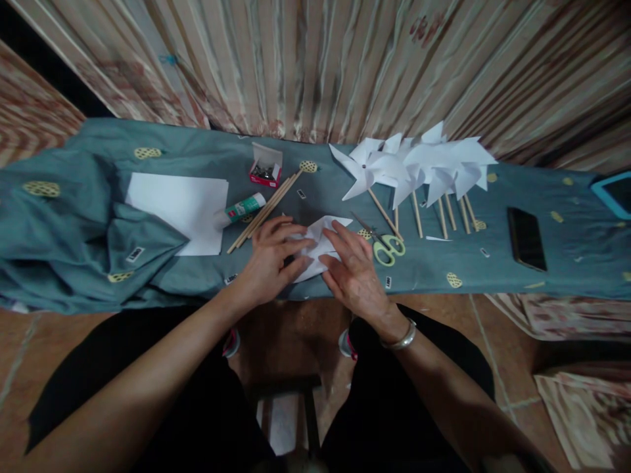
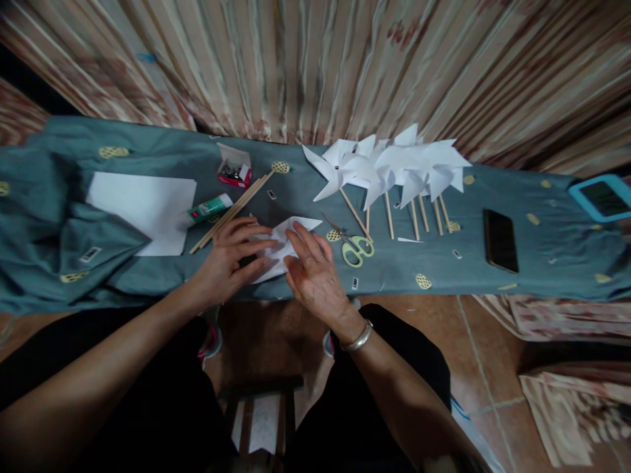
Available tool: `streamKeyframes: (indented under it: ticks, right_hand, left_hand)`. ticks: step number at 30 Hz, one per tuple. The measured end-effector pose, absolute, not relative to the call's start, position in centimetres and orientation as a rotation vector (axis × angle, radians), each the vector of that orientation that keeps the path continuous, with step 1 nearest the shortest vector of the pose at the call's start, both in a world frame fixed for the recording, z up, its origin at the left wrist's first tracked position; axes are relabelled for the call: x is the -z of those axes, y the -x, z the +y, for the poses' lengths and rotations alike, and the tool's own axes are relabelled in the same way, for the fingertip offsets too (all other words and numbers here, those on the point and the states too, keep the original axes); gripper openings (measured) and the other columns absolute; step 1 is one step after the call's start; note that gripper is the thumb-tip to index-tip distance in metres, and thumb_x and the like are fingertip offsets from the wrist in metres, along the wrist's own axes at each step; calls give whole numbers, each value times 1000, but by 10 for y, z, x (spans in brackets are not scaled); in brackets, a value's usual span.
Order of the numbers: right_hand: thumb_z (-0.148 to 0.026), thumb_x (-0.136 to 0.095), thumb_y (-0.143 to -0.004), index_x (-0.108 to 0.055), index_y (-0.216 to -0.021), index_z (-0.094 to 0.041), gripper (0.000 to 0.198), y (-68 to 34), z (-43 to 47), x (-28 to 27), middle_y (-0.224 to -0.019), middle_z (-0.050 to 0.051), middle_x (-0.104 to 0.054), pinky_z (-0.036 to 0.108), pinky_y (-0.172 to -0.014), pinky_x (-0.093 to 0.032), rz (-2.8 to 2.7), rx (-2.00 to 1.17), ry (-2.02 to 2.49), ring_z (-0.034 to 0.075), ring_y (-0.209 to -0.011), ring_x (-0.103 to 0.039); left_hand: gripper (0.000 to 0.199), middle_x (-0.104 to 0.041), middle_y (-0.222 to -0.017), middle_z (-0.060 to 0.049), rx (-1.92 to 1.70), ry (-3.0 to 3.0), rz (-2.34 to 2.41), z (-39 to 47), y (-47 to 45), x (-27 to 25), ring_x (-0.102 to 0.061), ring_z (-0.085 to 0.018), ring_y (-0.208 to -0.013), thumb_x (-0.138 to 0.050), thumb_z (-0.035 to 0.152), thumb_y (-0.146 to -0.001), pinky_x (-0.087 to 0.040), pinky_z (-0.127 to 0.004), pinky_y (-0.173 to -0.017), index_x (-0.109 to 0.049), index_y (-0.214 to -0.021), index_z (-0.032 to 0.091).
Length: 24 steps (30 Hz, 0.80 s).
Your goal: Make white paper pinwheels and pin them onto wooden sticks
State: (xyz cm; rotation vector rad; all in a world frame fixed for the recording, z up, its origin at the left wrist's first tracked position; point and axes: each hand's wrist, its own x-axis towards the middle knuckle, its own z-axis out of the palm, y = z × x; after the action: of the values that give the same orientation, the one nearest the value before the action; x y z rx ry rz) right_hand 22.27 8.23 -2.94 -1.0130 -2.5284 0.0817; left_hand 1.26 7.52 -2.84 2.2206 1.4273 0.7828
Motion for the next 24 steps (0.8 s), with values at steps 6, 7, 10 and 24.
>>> streamKeyframes:
  ticks: [6,7,10,24]
  right_hand:
    - [-19,-49,-90,-64,-101,-19,18,-227,83,24,-142,12,-51,52,-112,-29,-2446,10,1016,26,-144,-29]
    - [-19,-49,-90,-63,-101,-19,18,-227,83,23,-142,13,-51,52,-111,-30,-2425,21,1005,26,-143,-30]
    - [-17,-51,-89,-62,-101,-20,16,-228,83,20,-141,12,-52,52,-110,-31,-2371,43,980,27,-142,-33]
    - [-15,-52,-88,-60,-113,-25,28,-227,75,13,-144,7,-49,53,-112,-29,-2335,-17,904,27,-142,-33]
  left_hand:
    - [60,-56,-134,-13,-1163,-1648,1531,81,0,31,-48,-29,-126,-61,46,-83,-38,-48,-107,-50,-134,16]
    - [65,-56,-133,-14,-1225,-1453,1492,81,-2,31,-51,-29,-125,-65,46,-79,-39,-47,-106,-49,-135,16]
    - [73,-63,-124,-13,-1306,-933,1337,81,-11,26,-58,-28,-117,-77,39,-67,-42,-45,-104,-51,-131,15]
    - [32,-72,-69,-7,-982,-445,1049,72,-42,8,-64,-17,-56,-80,35,-60,-50,-27,-55,-72,-80,12]
